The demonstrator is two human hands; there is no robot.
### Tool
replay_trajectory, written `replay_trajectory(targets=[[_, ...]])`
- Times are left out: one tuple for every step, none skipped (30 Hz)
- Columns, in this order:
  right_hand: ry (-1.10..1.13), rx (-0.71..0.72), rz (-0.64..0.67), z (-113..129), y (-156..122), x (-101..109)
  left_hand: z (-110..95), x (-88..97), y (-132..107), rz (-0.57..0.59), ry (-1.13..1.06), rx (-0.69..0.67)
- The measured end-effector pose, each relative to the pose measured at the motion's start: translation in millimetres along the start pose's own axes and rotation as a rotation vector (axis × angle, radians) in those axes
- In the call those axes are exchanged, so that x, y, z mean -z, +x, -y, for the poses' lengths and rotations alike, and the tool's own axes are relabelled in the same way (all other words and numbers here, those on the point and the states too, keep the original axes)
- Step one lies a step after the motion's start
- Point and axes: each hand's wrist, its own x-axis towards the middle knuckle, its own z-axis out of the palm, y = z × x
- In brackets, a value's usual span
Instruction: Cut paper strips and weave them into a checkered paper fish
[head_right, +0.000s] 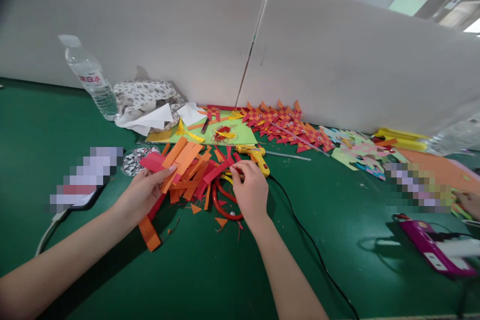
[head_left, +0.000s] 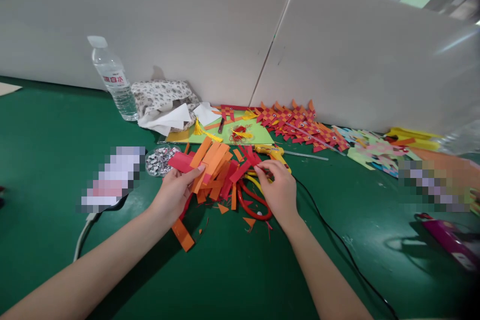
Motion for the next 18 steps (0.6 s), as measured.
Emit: replay_trajectory(targets=[[0.048,-0.006,-0.048,2.5,1.0,2.1,-0.1,-0.4,-0.6,0.006,0.002,-0.001],[0.096,-0.012,-0.094,5.2,1.9,4.1,0.0,-0.7,-1.2,0.022,0.006,-0.003],[0.141,-0.019,-0.128,8.2,2.4,5.8,0.3,-0.8,-1.9,0.046,0.011,-0.003],[0.189,-0.028,-0.147,11.4,2.4,7.0,0.9,-0.7,-2.6,0.073,0.018,-0.003],[0.242,-0.043,-0.143,14.8,1.7,7.5,1.5,-0.6,-3.3,0.097,0.025,-0.004],[0.305,-0.065,-0.123,18.4,0.4,7.2,2.2,-0.3,-3.8,0.116,0.032,-0.007],[0.379,-0.100,-0.083,21.9,-1.6,6.2,2.8,-0.1,-4.2,0.128,0.039,-0.011],[0.461,-0.137,-0.027,25.5,-4.1,4.6,3.3,0.0,-4.5,0.130,0.050,-0.014],[0.545,-0.177,0.038,28.8,-6.9,2.6,3.6,0.0,-4.8,0.121,0.062,-0.020],[0.624,-0.214,0.115,32.0,-9.7,0.5,3.8,-0.2,-5.0,0.109,0.076,-0.029],[0.685,-0.243,0.174,35.0,-12.3,-1.5,4.0,-0.5,-5.4,0.096,0.093,-0.040],[0.731,-0.271,0.223,37.7,-14.4,-3.0,4.0,-1.0,-5.9,0.086,0.110,-0.053],[0.770,-0.298,0.263,40.1,-16.0,-3.9,4.2,-1.6,-6.6,0.081,0.127,-0.066],[0.803,-0.327,0.290,42.3,-16.9,-4.2,4.4,-2.2,-7.5,0.087,0.140,-0.075],[0.837,-0.358,0.309,44.3,-17.1,-3.9,4.8,-2.9,-8.7,0.105,0.145,-0.081],[0.873,-0.391,0.319,45.9,-16.9,-3.1,5.3,-3.5,-10.0,0.129,0.146,-0.083],[0.907,-0.422,0.323,47.1,-16.3,-2.0,5.9,-4.0,-11.5,0.156,0.146,-0.086],[0.937,-0.448,0.324,48.0,-15.5,-0.7,6.6,-4.2,-12.9,0.180,0.148,-0.089]])
